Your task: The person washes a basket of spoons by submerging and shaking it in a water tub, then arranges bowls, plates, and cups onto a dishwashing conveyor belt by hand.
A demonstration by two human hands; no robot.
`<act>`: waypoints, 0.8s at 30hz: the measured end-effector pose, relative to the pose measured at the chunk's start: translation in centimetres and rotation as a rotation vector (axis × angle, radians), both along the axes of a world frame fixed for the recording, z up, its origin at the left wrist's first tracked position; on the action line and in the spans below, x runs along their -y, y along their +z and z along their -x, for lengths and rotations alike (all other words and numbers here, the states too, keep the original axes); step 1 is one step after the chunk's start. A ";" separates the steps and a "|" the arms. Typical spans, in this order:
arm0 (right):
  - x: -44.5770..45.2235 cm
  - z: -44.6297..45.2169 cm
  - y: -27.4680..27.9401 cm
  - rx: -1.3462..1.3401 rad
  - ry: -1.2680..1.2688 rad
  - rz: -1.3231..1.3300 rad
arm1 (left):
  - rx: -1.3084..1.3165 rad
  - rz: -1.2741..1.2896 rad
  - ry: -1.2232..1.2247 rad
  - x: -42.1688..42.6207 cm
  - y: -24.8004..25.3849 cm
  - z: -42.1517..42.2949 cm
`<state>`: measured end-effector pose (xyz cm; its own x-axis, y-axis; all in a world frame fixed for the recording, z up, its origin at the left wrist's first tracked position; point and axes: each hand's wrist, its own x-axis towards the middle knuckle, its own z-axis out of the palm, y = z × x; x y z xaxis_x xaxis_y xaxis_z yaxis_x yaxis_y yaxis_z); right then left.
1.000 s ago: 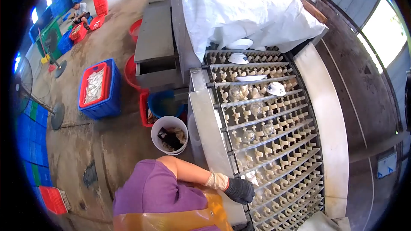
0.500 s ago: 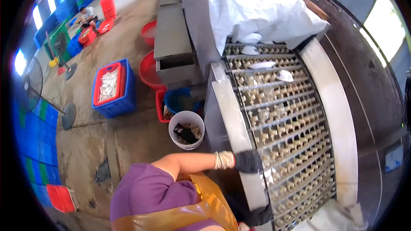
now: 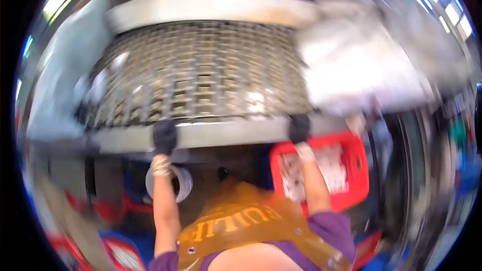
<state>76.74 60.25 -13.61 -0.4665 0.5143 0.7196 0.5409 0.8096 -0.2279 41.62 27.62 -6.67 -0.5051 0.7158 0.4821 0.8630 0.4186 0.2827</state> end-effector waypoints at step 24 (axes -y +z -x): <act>-1.9 1.2 0.7 0.098 -0.261 -0.018 | 0.112 0.161 0.079 -2.3 0.5 2.4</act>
